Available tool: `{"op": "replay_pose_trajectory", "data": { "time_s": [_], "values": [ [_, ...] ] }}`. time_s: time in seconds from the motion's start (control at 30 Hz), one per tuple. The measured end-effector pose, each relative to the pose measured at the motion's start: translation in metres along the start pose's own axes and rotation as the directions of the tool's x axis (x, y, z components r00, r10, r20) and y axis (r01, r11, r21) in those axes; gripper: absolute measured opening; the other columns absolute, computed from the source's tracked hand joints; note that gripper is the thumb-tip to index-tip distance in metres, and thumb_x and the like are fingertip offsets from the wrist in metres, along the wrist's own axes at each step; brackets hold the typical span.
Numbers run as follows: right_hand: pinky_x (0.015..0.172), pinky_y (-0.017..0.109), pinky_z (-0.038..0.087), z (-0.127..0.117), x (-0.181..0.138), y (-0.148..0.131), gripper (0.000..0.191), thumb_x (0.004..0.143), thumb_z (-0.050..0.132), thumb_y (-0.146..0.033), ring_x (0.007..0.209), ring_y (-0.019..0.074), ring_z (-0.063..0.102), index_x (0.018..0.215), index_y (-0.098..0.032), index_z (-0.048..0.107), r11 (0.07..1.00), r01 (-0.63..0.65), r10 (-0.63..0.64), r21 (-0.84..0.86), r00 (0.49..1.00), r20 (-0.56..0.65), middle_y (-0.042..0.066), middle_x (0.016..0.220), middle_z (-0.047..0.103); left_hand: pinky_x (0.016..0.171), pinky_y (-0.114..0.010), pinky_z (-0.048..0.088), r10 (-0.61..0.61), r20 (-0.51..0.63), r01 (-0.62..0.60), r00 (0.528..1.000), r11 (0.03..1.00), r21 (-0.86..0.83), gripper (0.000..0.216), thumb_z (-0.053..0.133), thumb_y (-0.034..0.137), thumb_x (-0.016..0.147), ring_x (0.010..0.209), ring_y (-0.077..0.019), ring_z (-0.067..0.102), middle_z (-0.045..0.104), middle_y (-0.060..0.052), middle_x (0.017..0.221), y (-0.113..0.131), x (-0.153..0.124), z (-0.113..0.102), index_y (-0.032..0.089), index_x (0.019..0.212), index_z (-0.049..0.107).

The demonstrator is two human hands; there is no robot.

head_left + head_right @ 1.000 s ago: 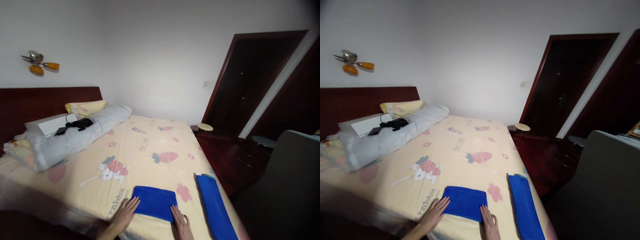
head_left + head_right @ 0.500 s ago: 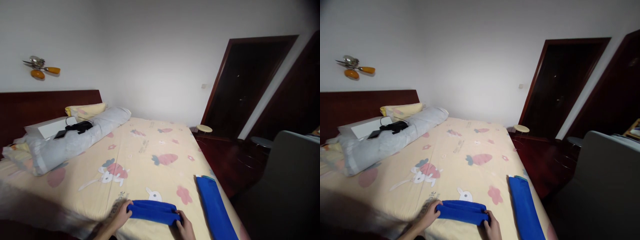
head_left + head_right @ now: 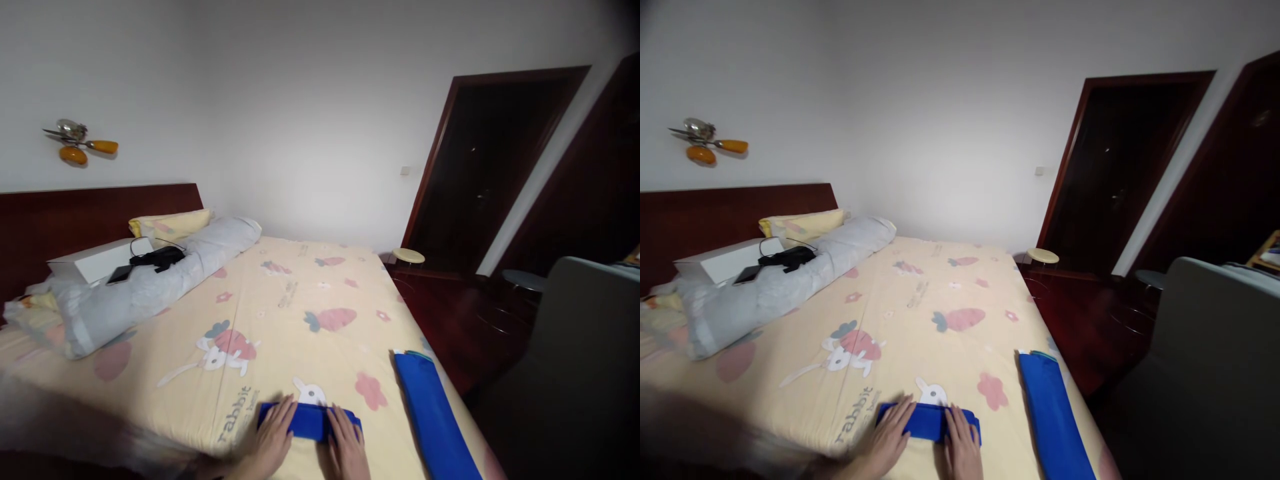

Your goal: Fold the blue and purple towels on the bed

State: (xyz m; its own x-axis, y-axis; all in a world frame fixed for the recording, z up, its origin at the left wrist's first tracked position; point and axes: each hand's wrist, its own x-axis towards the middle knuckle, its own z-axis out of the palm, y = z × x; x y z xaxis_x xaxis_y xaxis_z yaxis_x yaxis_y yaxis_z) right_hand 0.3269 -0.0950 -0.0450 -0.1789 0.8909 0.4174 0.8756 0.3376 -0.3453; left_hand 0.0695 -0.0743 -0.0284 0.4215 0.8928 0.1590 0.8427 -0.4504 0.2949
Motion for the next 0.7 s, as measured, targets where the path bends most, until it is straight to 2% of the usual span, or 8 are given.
{"op": "replay_pose_trajectory", "data": {
  "time_s": [0.07,0.13,0.2,0.3,0.47,0.57,0.7],
  "values": [
    [0.102,0.044,0.047,0.007,0.002,-0.017,0.056,0.094,0.038,-0.034,0.133,0.0249,0.049,0.148,-0.037,0.025,0.994,0.111,-0.110,-0.006,0.993,0.045,0.003,0.149,0.046,0.120,-0.045,0.029,0.113,0.053,-0.112,0.992,0.993,-0.020,0.082,0.043,0.013,0.085,0.147,-0.0224,0.025,0.017,0.002,0.162,0.018,0.001,0.005,0.033,0.154,0.002],
    [0.103,0.046,0.048,0.012,0.003,-0.028,0.060,0.094,0.039,-0.035,0.134,0.0253,0.047,0.149,-0.036,0.015,0.985,0.174,-0.172,-0.014,0.982,0.081,0.004,0.150,0.043,0.121,-0.047,0.025,0.145,0.101,-0.143,0.984,0.989,-0.027,0.086,0.044,0.016,0.086,0.148,-0.0225,0.019,0.009,0.002,0.163,0.030,0.001,0.007,0.032,0.153,-0.008],
    [0.103,0.046,0.048,0.012,0.003,-0.030,0.064,0.093,0.040,-0.033,0.134,0.0257,0.046,0.150,-0.035,0.011,0.977,0.215,-0.211,-0.021,0.971,0.113,0.005,0.150,0.040,0.121,-0.048,0.024,0.131,0.140,-0.128,0.981,0.991,-0.033,0.085,0.044,0.018,0.087,0.149,-0.0224,0.016,0.006,0.002,0.163,0.033,0.000,0.004,0.032,0.152,-0.010],
    [0.105,0.046,0.046,0.006,0.002,-0.021,0.065,0.092,0.041,-0.028,0.136,0.0250,0.044,0.149,-0.036,0.012,0.973,0.230,-0.225,-0.024,0.964,0.142,0.004,0.152,0.038,0.122,-0.048,0.022,0.114,0.173,-0.109,0.978,0.993,-0.035,0.080,0.041,0.019,0.090,0.149,-0.0213,0.015,0.007,0.003,0.163,0.027,-0.001,-0.007,0.033,0.152,-0.008],
    [0.111,0.045,0.040,-0.014,0.000,0.005,0.060,0.094,0.039,-0.031,0.140,0.0230,0.039,0.149,-0.037,0.016,0.989,0.146,-0.140,-0.025,0.974,0.176,0.002,0.154,0.037,0.121,-0.045,0.022,0.086,0.143,-0.087,0.986,0.996,0.000,0.075,0.040,0.023,0.092,0.148,-0.0204,0.019,0.011,0.003,0.163,0.008,-0.004,-0.023,0.034,0.152,-0.005],
    [0.114,0.046,0.034,-0.024,-0.004,0.022,0.058,0.094,0.036,-0.030,0.142,0.0224,0.035,0.149,-0.037,0.017,0.997,0.083,-0.078,-0.011,0.969,0.233,0.001,0.156,0.034,0.121,-0.044,0.021,0.097,0.107,-0.101,0.990,0.994,0.037,0.072,0.039,0.025,0.094,0.148,-0.0208,0.021,0.013,0.003,0.163,-0.007,-0.010,-0.027,0.036,0.152,-0.002],
    [0.114,0.049,0.033,-0.032,-0.008,0.039,0.057,0.094,0.031,-0.033,0.145,0.0217,0.028,0.150,-0.036,0.016,0.999,-0.042,0.032,0.025,0.949,0.313,0.001,0.158,0.029,0.121,-0.047,0.018,0.101,0.095,-0.109,0.990,0.991,0.083,0.070,0.038,0.024,0.095,0.148,-0.0212,0.021,0.014,0.002,0.163,-0.025,-0.017,-0.028,0.037,0.152,0.000]
  ]
}}
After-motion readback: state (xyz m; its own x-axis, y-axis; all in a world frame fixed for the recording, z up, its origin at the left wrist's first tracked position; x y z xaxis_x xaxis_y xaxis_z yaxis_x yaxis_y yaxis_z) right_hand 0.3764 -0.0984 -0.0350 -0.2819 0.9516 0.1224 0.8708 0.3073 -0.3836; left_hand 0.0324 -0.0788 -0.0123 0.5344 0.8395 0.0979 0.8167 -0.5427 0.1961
